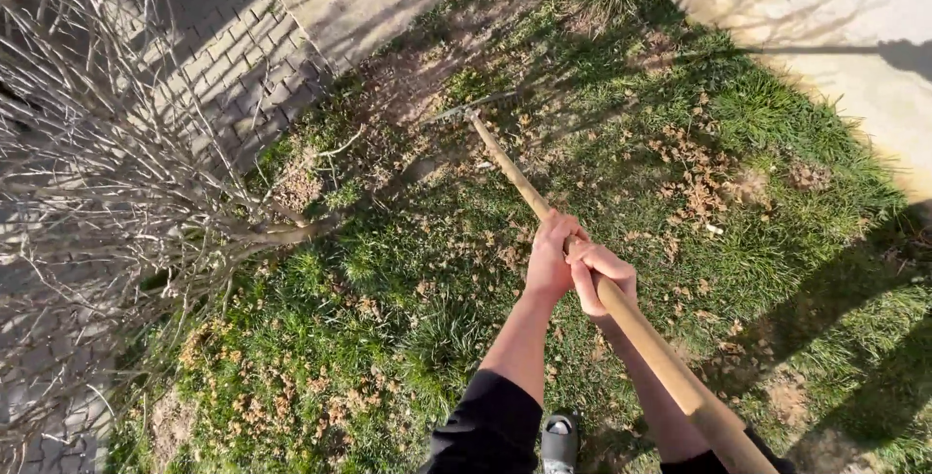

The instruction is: The person uses a rake to gather dry leaves on a grassy area next to a paved walkway. The person repeatedly pulls the rake toward themselves, moving leaves into small piles across the lawn.

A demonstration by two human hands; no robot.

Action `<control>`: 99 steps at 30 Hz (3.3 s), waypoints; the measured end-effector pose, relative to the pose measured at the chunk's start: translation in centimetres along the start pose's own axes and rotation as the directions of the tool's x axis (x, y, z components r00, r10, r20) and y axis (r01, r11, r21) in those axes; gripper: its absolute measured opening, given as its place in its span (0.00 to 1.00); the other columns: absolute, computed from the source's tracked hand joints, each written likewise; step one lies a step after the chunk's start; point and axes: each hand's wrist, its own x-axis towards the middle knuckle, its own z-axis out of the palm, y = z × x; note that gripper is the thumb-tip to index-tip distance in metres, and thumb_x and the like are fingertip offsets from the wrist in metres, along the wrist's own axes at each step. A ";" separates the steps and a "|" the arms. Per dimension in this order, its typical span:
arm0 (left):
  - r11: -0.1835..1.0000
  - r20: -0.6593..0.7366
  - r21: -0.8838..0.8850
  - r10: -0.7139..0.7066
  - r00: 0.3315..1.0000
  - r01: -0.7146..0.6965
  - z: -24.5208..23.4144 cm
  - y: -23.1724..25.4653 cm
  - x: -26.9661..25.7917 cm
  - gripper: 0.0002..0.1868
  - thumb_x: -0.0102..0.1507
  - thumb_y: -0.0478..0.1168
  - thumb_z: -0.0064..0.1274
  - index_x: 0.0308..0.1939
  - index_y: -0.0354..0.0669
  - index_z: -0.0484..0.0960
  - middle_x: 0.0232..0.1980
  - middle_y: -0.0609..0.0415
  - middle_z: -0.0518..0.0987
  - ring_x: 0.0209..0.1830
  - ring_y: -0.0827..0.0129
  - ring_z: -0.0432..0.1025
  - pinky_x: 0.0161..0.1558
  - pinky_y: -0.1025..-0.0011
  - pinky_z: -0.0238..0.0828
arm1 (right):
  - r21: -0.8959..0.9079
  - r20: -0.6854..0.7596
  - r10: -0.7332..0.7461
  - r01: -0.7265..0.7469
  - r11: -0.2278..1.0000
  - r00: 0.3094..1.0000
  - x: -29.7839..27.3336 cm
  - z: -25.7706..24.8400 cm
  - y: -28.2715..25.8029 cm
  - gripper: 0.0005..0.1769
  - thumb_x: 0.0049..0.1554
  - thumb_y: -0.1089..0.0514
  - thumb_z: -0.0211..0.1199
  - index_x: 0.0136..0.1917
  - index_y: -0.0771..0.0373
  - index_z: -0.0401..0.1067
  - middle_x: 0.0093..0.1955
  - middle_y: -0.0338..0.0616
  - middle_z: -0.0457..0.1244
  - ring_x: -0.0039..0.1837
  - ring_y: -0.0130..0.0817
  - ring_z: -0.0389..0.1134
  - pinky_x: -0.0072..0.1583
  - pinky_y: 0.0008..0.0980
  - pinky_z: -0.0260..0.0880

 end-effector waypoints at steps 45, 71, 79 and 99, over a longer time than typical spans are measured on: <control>0.999 -0.137 0.035 0.028 0.990 -0.024 15.1 24.6 -14.5 0.12 0.64 0.28 0.55 0.28 0.46 0.78 0.31 0.59 0.78 0.37 0.63 0.67 0.52 0.63 0.76 | 0.109 0.162 -0.166 0.150 0.983 0.973 -1.8 -25.1 -30.2 0.22 0.61 0.54 0.52 0.25 0.59 0.60 0.21 0.35 0.56 0.25 0.27 0.61 0.36 0.30 0.74; 0.966 0.007 0.214 -0.149 0.989 0.144 8.2 -0.8 3.7 0.20 0.49 0.27 0.65 0.36 0.52 0.72 0.56 0.52 0.73 0.74 0.43 0.59 0.78 0.50 0.49 | 0.193 0.260 0.133 -0.187 0.963 0.956 2.9 -12.3 -5.0 0.16 0.52 0.72 0.50 0.24 0.62 0.62 0.25 0.44 0.59 0.31 0.38 0.59 0.44 0.40 0.70; 0.943 0.066 0.237 -0.256 0.964 0.234 15.2 6.7 -5.4 0.13 0.57 0.36 0.68 0.36 0.46 0.75 0.54 0.54 0.72 0.64 0.59 0.61 0.72 0.58 0.58 | 0.038 0.273 0.113 -0.128 0.991 0.955 -3.4 -22.7 -16.0 0.12 0.60 0.64 0.53 0.35 0.62 0.71 0.36 0.39 0.67 0.39 0.27 0.68 0.56 0.34 0.76; 0.979 -0.065 0.188 -0.062 0.996 0.073 25.3 28.2 -22.5 0.12 0.61 0.23 0.56 0.29 0.44 0.77 0.35 0.55 0.81 0.41 0.61 0.73 0.61 0.59 0.79 | 0.185 0.170 -0.159 0.127 0.975 0.972 -6.7 -36.5 -36.4 0.24 0.62 0.51 0.51 0.24 0.55 0.61 0.18 0.31 0.56 0.20 0.25 0.59 0.29 0.25 0.70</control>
